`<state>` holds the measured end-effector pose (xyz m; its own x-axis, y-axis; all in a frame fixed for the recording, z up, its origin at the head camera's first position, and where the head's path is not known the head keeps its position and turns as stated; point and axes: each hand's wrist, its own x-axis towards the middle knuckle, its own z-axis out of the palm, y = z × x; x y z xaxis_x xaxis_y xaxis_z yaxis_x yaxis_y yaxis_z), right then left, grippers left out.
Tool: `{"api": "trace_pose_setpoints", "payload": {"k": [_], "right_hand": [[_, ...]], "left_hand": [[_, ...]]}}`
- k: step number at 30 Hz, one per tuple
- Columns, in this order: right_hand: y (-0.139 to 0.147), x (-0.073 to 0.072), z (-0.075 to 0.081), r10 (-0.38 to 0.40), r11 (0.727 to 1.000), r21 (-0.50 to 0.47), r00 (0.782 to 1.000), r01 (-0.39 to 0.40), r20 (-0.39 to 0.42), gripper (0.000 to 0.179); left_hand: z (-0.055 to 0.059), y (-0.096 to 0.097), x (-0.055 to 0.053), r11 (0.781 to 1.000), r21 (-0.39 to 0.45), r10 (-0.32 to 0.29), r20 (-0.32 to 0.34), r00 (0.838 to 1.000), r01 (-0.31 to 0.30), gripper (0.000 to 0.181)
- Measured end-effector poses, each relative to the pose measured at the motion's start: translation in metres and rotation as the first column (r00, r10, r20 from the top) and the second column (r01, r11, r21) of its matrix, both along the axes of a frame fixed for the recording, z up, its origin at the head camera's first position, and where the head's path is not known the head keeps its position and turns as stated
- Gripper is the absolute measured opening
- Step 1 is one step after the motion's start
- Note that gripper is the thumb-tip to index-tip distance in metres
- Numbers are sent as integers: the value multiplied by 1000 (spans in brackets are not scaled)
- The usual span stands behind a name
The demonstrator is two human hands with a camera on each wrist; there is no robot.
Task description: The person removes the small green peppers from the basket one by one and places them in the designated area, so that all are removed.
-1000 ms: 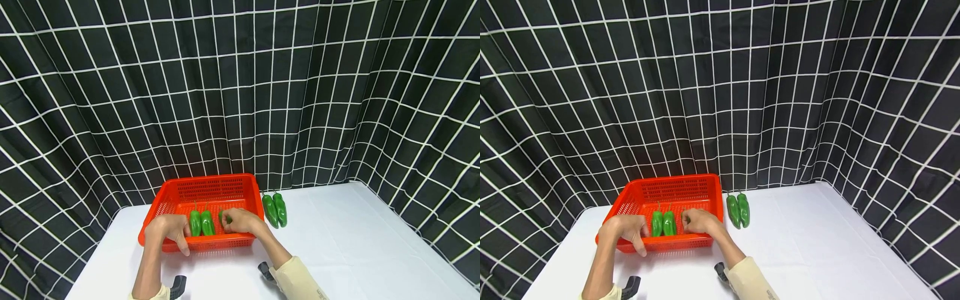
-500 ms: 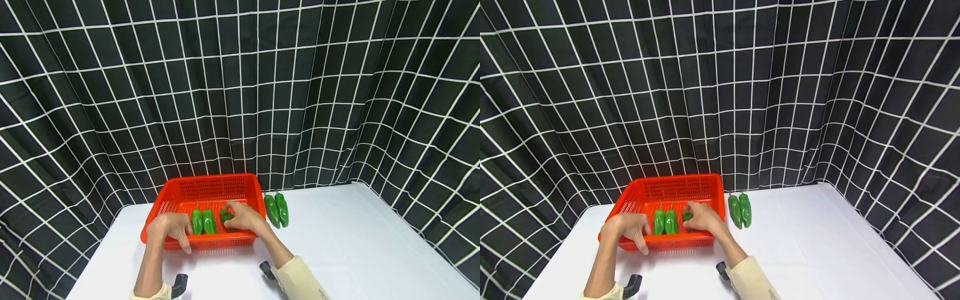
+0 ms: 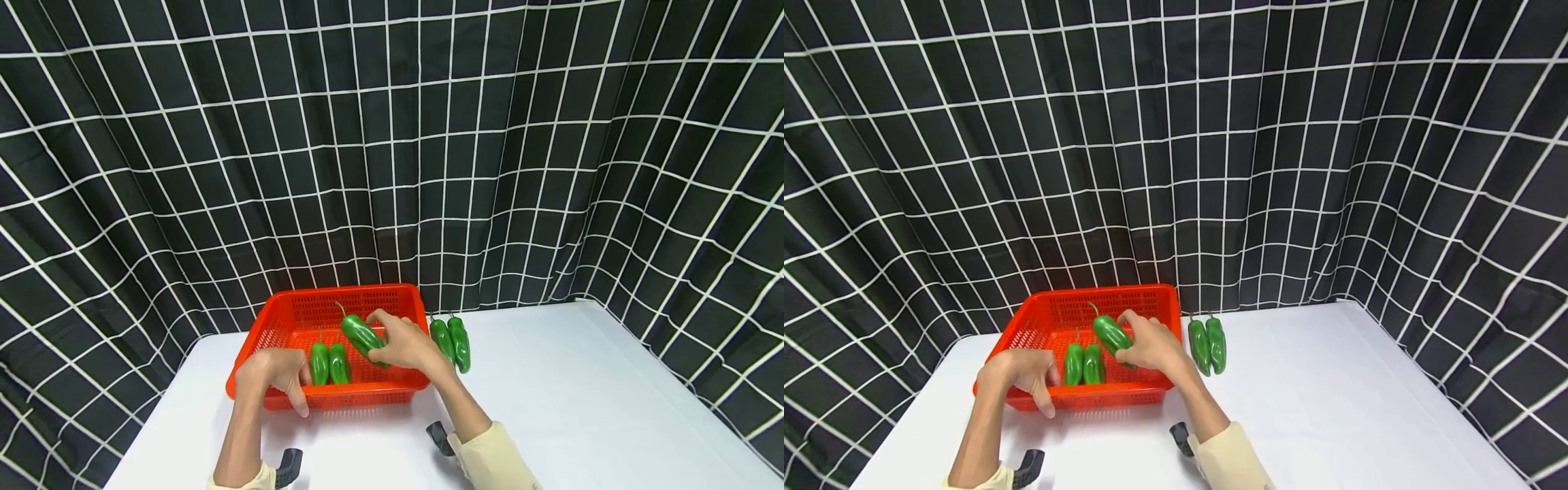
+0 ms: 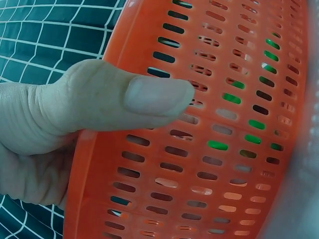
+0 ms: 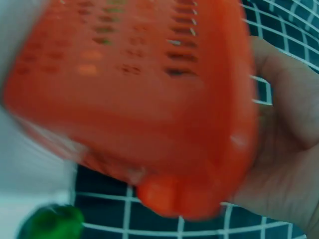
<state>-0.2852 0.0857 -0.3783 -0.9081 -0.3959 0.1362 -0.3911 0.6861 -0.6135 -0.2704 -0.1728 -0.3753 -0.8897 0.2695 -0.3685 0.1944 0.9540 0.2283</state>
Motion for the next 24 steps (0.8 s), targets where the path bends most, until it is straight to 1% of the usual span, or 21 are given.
{"api": "trace_pose_setpoints", "payload": {"k": [2, 5, 9, 12, 14, 17, 21, 24], "right_hand": [[8, 3, 8, -24, 1000, 0, 1000, 24, -11, 53], [22, 4, 18, -72, 997, -15, 997, 72, -28, 52], [43, 5, 28, -118, 993, -25, 993, 118, -16, 50], [61, 6, 33, -147, 989, -1, 989, 147, -13, 49], [72, 5, 37, -176, 984, 19, 984, 176, -23, 49], [87, 4, 39, -220, 974, 42, 975, 222, -42, 48], [102, 3, 35, -281, 956, 78, 959, 282, -23, 48], [109, 1, 31, -331, 938, 109, 943, 330, -12, 49]], "left_hand": [[0, 1, 0, 1000, 7, 5, 10, 1000, -5, 22], [0, 2, 1, 1000, 11, 7, 1, 1000, -7, 22], [1, 2, 2, 1000, 9, 24, 13, 1000, -24, 22], [2, 2, 2, 999, 1, 36, 9, 999, -36, 23], [3, 2, 2, 1000, 0, 31, -6, 999, -31, 23], [3, 2, 1, 1000, 8, 23, -26, 999, -23, 23], [1, 1, 2, 1000, 20, 20, -9, 1000, -19, 24], [-1, 1, 3, 1000, 25, 19, -3, 1000, -19, 23]]}}
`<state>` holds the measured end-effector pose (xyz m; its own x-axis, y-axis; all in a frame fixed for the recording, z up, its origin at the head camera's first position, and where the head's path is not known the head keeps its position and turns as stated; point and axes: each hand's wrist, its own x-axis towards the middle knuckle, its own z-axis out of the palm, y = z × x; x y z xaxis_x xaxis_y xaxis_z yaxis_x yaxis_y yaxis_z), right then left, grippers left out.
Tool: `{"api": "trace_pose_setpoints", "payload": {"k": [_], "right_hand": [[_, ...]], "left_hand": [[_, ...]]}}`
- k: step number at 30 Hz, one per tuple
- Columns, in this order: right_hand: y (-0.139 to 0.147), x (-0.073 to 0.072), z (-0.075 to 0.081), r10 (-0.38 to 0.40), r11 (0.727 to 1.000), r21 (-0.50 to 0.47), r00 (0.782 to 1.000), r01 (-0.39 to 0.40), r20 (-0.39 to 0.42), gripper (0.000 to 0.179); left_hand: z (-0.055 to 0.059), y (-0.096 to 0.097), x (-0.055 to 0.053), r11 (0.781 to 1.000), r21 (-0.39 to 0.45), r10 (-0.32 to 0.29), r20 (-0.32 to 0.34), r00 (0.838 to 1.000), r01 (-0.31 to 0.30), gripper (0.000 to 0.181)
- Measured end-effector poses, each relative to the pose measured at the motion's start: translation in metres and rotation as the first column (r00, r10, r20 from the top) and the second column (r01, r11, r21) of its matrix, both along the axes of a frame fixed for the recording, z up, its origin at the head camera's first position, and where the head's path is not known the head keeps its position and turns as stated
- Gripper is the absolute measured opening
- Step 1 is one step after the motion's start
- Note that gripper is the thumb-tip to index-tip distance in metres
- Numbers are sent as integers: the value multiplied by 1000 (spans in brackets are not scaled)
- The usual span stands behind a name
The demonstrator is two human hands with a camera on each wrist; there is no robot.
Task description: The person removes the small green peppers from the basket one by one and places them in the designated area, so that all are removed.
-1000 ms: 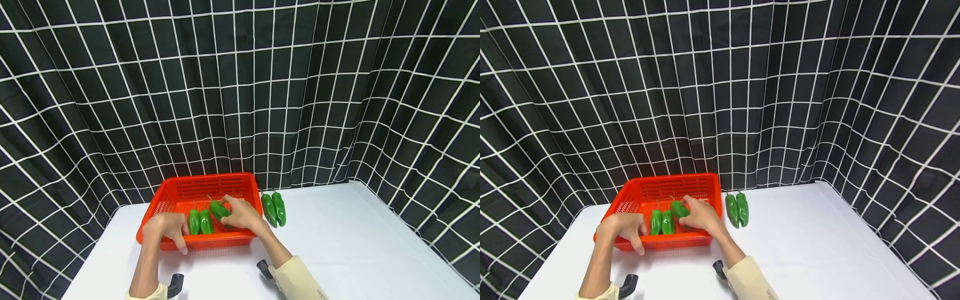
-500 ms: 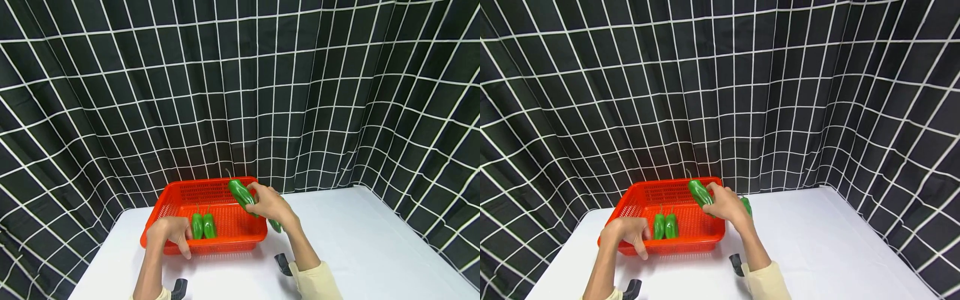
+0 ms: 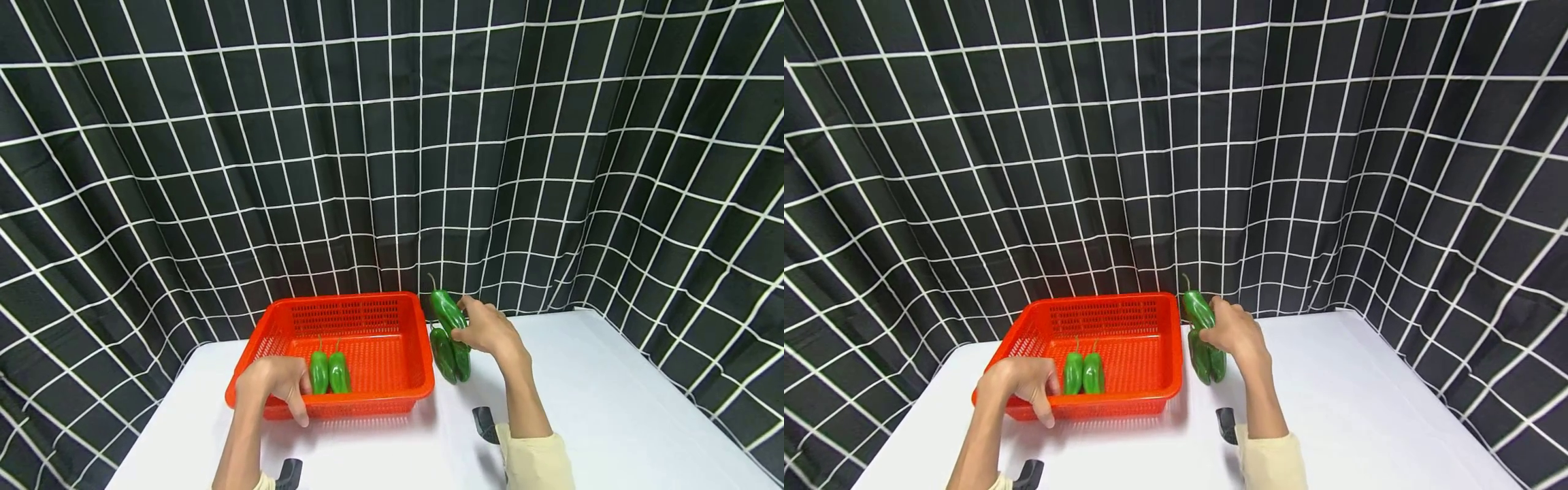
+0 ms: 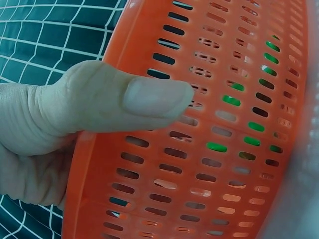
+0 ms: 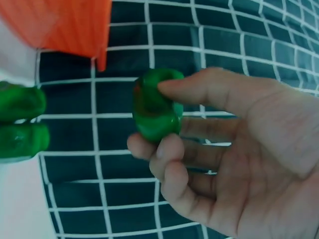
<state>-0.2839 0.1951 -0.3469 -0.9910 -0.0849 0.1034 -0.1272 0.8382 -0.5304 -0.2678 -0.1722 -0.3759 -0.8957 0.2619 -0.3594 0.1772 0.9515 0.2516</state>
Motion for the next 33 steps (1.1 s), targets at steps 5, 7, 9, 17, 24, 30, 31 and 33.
{"api": "trace_pose_setpoints", "payload": {"k": [5, 7, 9, 17, 24, 30, 31, 33], "right_hand": [[10, -8, -8, -73, 997, 22, 997, 73, 17, 47], [14, -9, -13, -95, 995, 23, 995, 94, 22, 43], [18, -11, -19, -116, 993, 27, 993, 115, 21, 37], [38, -22, -49, -181, 983, 30, 977, 179, 114, 15], [48, -30, -68, -214, 977, 42, 959, 210, 183, 18], [47, -33, -77, -213, 977, 55, 954, 206, 211, 18], [46, -34, -78, -213, 977, 54, 953, 206, 216, 17], [46, -34, -80, -213, 977, 52, 950, 206, 227, 17]], "left_hand": [[0, 0, -1, 1000, -7, 1, -5, 1000, -1, 23], [-1, 0, 0, 1000, -10, 8, 2, 1000, -8, 23], [-1, 1, -1, 1000, -7, 7, 5, 1000, -7, 24], [-1, 0, -3, 1000, -22, 16, -10, 1000, -16, 25], [1, 0, -1, 1000, -12, 18, -15, 1000, -19, 25], [0, -1, 0, 1000, -9, 30, -10, 1000, -30, 25], [0, -1, 0, 999, -7, 31, -9, 999, -32, 24], [0, -1, 0, 999, -7, 38, -3, 999, -38, 24]]}}
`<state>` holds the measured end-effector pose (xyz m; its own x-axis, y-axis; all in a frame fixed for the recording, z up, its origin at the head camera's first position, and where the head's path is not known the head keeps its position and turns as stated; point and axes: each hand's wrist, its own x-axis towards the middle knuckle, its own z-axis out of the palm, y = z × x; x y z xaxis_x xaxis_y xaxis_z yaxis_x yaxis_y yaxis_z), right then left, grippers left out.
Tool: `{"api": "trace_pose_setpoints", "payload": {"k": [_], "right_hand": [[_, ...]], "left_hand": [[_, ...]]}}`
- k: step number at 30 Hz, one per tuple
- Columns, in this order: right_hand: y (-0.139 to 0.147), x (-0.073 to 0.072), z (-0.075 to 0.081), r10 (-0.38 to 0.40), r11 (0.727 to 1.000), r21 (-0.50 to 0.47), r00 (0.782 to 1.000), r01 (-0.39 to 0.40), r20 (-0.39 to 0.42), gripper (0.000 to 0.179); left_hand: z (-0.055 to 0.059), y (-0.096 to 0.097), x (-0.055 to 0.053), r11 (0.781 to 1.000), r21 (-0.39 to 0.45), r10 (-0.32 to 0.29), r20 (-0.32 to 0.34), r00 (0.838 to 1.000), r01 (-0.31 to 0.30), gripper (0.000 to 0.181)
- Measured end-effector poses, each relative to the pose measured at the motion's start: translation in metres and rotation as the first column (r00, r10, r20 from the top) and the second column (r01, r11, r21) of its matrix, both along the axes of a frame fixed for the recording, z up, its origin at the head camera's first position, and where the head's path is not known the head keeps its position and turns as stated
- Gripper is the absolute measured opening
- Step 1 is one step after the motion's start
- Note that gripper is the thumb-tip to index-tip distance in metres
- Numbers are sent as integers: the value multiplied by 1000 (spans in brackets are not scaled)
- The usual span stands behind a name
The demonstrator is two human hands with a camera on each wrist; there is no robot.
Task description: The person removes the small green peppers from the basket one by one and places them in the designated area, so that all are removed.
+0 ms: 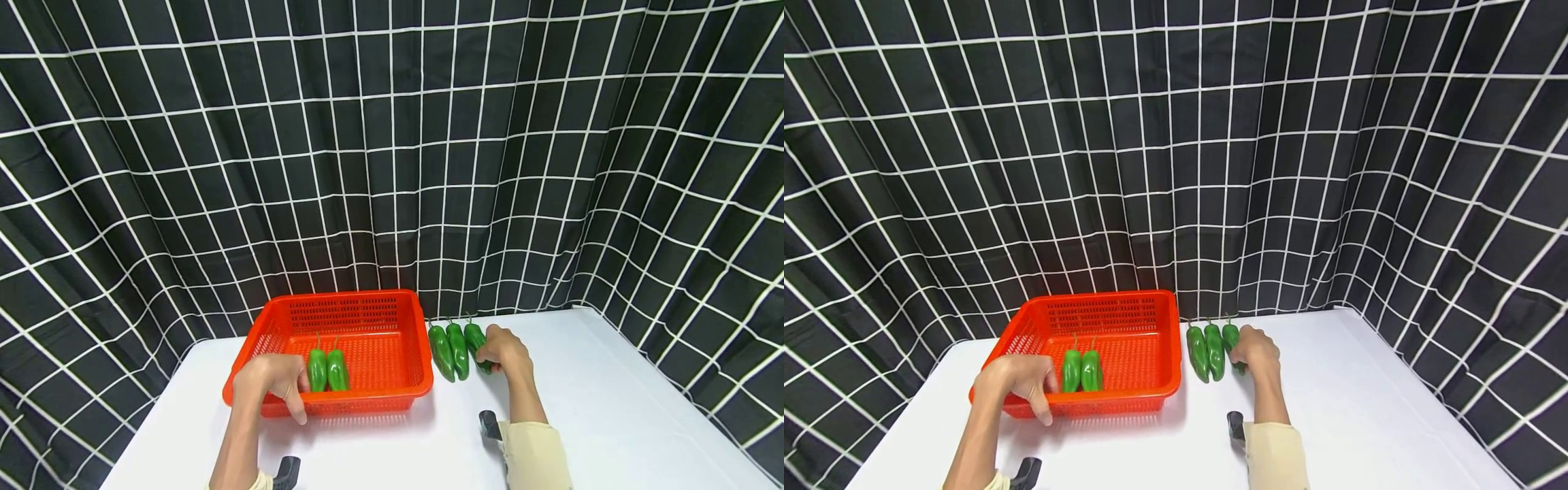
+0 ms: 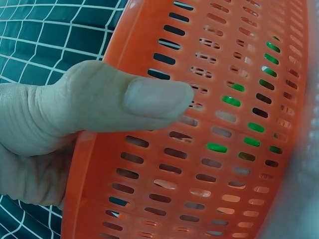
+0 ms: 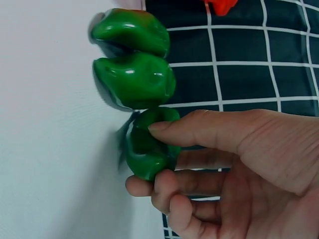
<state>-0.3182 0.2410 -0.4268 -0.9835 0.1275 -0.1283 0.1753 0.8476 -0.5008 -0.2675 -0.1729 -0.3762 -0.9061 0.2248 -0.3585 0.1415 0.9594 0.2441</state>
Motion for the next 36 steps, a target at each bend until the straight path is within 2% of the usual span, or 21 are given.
{"api": "trace_pose_setpoints", "payload": {"k": [16, 24, 30, 36], "right_hand": [[2, 0, -1, 2, 999, -36, 999, 0, 48, 25], [2, 0, 1, 0, 1000, -9, 1000, 0, 32, 19], [2, -1, 1, -3, 1000, 13, 999, 2, 36, 24], [0, -1, -1, -7, 1000, -10, 999, 7, 33, 26]], "left_hand": [[0, 0, -3, 1000, 3, -11, 22, 1000, 11, 23], [0, 0, -3, 1000, 1, -20, 11, 1000, 20, 23], [1, 0, -3, 1000, 5, -31, 9, 999, 31, 22], [0, 0, -2, 999, 8, -42, 5, 999, 42, 23]]}}
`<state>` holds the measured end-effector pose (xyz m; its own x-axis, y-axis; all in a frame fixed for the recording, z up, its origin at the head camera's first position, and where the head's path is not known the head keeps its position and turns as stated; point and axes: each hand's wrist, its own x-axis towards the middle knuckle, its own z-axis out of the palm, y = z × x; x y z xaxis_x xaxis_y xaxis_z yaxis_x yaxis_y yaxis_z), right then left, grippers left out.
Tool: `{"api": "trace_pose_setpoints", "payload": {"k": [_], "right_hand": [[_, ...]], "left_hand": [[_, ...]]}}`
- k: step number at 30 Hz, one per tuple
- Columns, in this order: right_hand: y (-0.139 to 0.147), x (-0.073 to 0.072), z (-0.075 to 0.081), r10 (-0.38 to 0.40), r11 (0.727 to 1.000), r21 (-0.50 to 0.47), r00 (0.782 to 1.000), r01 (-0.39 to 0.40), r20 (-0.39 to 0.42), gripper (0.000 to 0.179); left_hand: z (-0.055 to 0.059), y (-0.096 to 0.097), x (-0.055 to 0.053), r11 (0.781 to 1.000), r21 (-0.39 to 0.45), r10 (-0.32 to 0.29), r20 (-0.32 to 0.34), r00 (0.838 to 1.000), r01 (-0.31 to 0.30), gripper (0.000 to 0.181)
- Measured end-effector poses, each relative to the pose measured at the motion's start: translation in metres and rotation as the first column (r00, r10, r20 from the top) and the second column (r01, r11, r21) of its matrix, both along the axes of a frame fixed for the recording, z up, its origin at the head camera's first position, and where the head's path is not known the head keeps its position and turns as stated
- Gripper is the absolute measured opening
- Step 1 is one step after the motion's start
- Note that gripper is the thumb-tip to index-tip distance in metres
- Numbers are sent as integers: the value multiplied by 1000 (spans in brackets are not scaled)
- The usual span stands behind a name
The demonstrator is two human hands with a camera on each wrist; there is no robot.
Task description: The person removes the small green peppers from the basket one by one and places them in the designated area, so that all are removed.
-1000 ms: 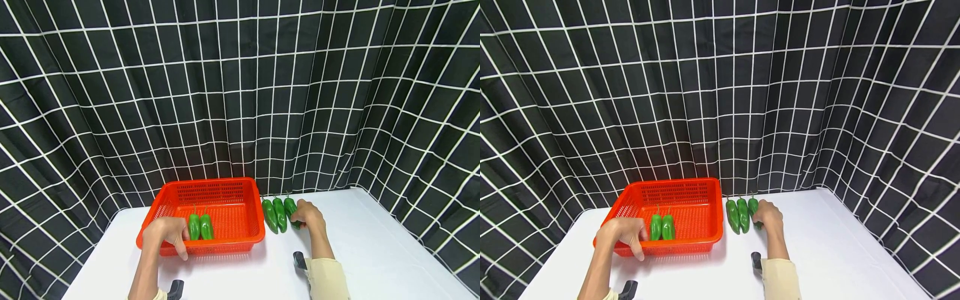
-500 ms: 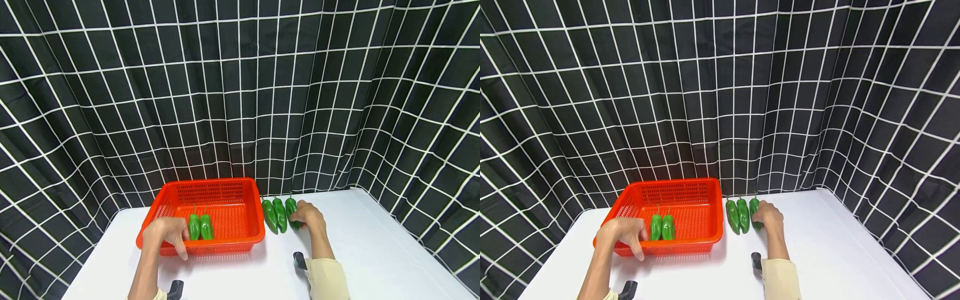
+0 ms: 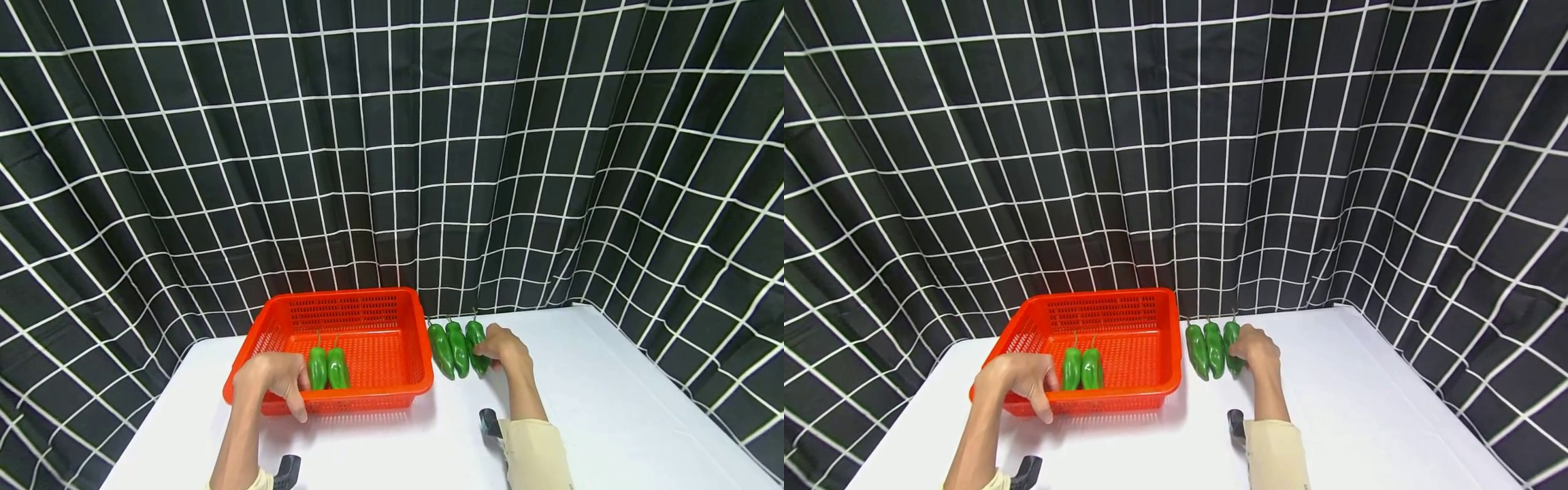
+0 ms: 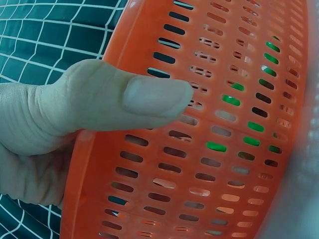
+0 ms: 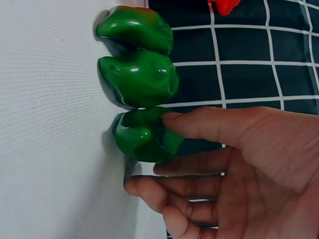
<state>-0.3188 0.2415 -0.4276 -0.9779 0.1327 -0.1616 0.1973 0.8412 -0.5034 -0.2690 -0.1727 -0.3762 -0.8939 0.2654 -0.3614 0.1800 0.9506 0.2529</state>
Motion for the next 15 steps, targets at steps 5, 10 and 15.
{"api": "trace_pose_setpoints", "payload": {"k": [5, 10, 15], "right_hand": [[-2, 2, 4, -13, 1000, 8, 1000, 13, -13, 26], [-2, 4, 15, -1, 999, 44, 1000, 2, -31, 29], [-10, 7, 25, 16, 998, 65, 996, -10, -90, 27]], "left_hand": [[1, -1, 1, 1000, 0, 7, 2, 1000, -7, 22], [1, -1, -1, 1000, -1, 2, 1, 1000, -2, 23], [0, -1, -1, 1000, 1, 10, 8, 1000, -10, 23]]}}
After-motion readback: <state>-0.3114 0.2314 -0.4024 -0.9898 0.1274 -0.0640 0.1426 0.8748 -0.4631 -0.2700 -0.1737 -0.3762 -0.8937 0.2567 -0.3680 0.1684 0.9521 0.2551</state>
